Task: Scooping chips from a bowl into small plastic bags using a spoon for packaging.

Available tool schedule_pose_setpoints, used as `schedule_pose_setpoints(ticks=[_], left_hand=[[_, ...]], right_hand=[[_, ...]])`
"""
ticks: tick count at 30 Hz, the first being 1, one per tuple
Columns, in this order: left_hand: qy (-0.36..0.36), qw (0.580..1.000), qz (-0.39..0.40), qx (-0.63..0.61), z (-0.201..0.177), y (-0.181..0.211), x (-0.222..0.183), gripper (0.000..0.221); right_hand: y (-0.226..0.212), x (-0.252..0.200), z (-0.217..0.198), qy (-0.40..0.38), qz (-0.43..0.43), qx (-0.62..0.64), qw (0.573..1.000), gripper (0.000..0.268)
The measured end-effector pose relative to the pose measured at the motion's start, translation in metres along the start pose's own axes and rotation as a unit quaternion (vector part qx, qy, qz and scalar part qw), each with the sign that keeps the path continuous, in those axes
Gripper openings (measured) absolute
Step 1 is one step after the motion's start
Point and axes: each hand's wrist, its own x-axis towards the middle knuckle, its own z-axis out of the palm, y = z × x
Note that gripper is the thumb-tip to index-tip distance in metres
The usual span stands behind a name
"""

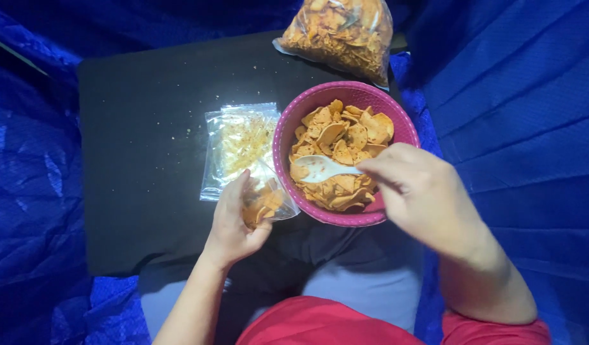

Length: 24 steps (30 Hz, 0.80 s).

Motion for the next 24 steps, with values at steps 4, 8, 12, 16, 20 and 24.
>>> schedule_pose_setpoints(ticks=[4, 8, 12, 16, 20, 24], left_hand=[[0.003, 1.000, 0.003, 0.005, -0.003, 0.005, 0.000, 0.098], [-0.032, 0.997, -0.059, -0.032, -0.011, 0.013, 0.002, 0.093], [-0.013, 0.999, -0.036, -0.030, -0.010, 0.009, -0.003, 0.094], [-0.012, 0.998, -0.041, -0.043, -0.012, 0.008, -0.002, 0.097], [-0.010, 0.999, -0.028, -0.040, -0.012, 0.010, -0.003, 0.096], [0.000, 0.999, -0.023, -0.043, -0.012, 0.011, -0.001, 0.095]], right_hand=[[-0.027, 0.012, 0.007, -0.021, -0.039, -0.054, 0.998, 0.025], [-0.042, 0.017, 0.014, -0.033, -0.073, -0.070, 0.994, 0.033], [-0.050, 0.015, 0.013, -0.069, -0.066, -0.117, 0.989, 0.032], [-0.054, 0.014, 0.016, -0.061, -0.085, -0.121, 0.987, 0.037], [-0.065, 0.018, 0.029, -0.065, -0.110, -0.142, 0.982, 0.026], [-0.069, 0.020, 0.026, -0.044, -0.132, -0.141, 0.980, 0.017]])
